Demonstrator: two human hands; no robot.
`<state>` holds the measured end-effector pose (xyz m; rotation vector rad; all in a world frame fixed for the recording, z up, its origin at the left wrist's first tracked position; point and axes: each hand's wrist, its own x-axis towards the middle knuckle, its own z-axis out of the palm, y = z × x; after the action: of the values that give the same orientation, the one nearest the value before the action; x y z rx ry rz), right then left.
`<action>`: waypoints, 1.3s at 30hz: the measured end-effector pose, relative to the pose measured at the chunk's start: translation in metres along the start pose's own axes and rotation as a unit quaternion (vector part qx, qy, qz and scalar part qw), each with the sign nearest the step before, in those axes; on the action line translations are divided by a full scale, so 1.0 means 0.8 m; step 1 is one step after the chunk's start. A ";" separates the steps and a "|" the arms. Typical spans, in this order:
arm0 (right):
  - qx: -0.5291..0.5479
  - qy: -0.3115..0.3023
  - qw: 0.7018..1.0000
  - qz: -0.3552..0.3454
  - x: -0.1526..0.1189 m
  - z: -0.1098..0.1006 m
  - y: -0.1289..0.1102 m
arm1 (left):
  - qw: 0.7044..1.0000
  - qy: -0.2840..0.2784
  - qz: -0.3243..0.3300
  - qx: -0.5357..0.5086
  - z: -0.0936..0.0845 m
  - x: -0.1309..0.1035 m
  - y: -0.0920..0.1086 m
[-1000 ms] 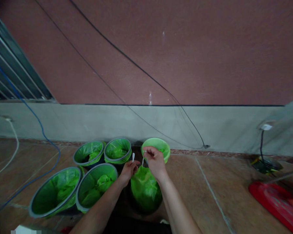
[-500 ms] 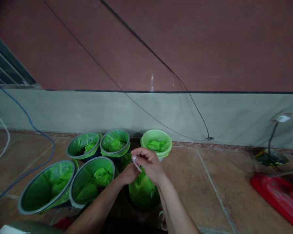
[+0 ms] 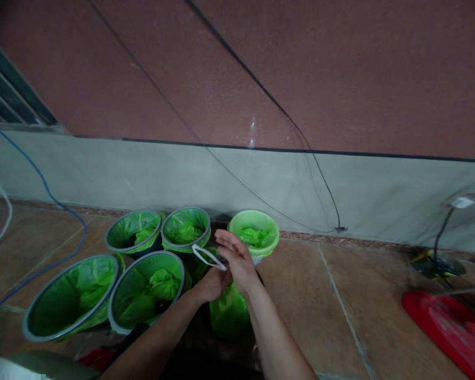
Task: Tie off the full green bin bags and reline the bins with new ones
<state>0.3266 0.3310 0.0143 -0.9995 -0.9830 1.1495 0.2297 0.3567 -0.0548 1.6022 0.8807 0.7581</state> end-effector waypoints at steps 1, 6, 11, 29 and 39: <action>-0.092 0.031 0.995 -0.015 0.003 -0.014 0.004 | 1.000 -0.016 0.005 0.011 -0.005 -0.003 0.002; -0.388 -0.032 0.921 0.027 0.005 -0.055 0.022 | 0.995 -0.084 -0.023 0.042 -0.023 -0.011 0.008; -0.403 0.025 0.908 0.107 -0.004 -0.058 0.016 | 0.992 -0.055 -0.097 -0.052 -0.024 -0.007 0.012; -0.190 -0.105 0.973 0.073 -0.004 -0.052 0.032 | 0.976 -0.153 0.113 0.103 -0.061 -0.019 0.053; -0.144 -0.090 0.977 0.129 -0.006 -0.045 0.021 | 0.952 -0.023 0.140 0.272 -0.058 -0.021 0.050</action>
<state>0.3560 0.3243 -0.0119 -1.3006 -1.2146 1.3540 0.1879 0.3608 -0.0071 2.2607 0.8848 0.7019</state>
